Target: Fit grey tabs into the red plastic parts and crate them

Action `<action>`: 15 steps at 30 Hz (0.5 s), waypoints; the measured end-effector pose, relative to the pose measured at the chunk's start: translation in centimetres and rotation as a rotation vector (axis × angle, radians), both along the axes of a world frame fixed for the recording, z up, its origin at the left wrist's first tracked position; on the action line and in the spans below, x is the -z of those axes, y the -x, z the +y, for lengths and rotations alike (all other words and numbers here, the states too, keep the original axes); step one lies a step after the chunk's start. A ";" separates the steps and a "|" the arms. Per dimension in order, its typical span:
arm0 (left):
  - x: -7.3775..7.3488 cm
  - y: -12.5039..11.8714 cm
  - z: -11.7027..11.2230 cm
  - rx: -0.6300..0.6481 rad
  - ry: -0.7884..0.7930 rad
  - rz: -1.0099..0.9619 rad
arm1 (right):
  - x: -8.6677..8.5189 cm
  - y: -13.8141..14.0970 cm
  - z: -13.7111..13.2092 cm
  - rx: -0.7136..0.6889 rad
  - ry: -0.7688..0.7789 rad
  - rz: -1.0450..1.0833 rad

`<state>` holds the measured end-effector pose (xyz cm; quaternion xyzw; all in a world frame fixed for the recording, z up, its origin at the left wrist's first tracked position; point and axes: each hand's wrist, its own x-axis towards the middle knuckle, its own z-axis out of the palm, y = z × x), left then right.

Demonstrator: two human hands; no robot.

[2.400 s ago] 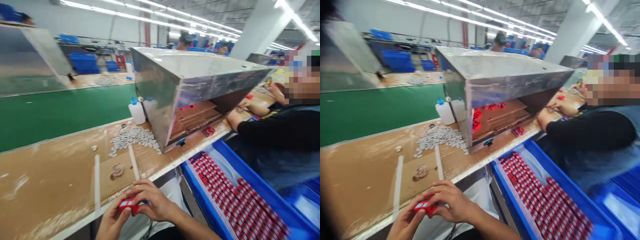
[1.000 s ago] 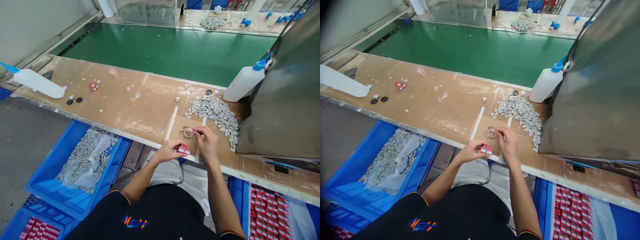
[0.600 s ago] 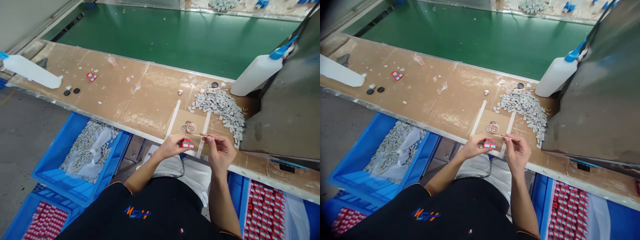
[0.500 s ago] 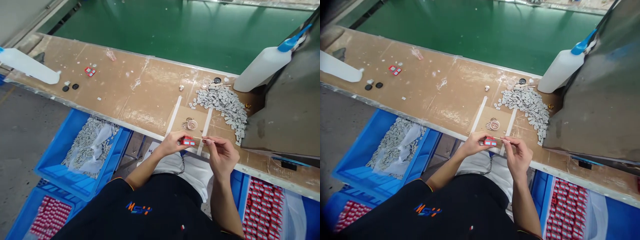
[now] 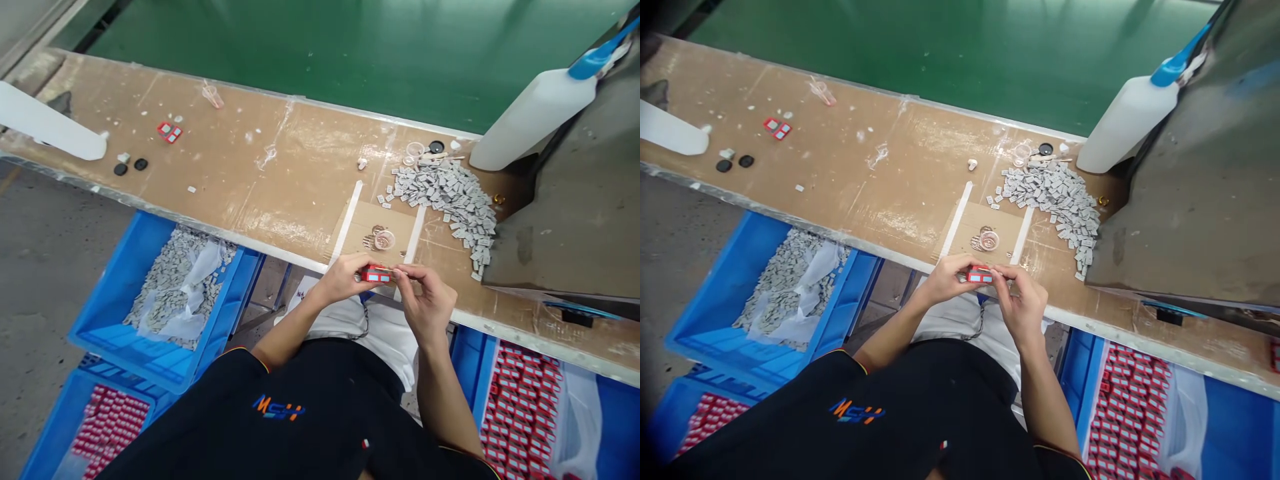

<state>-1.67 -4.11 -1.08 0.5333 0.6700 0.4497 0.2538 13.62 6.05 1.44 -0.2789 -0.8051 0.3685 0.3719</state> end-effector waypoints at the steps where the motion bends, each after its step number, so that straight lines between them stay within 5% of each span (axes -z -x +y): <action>1: 0.0 0.0 0.0 0.002 -0.004 -0.003 | -0.2 0.0 0.0 0.000 -0.025 -0.006; 15: 0.4 0.4 -0.1 0.040 -0.020 -0.003 | -0.7 0.3 0.0 -0.001 -0.106 -0.039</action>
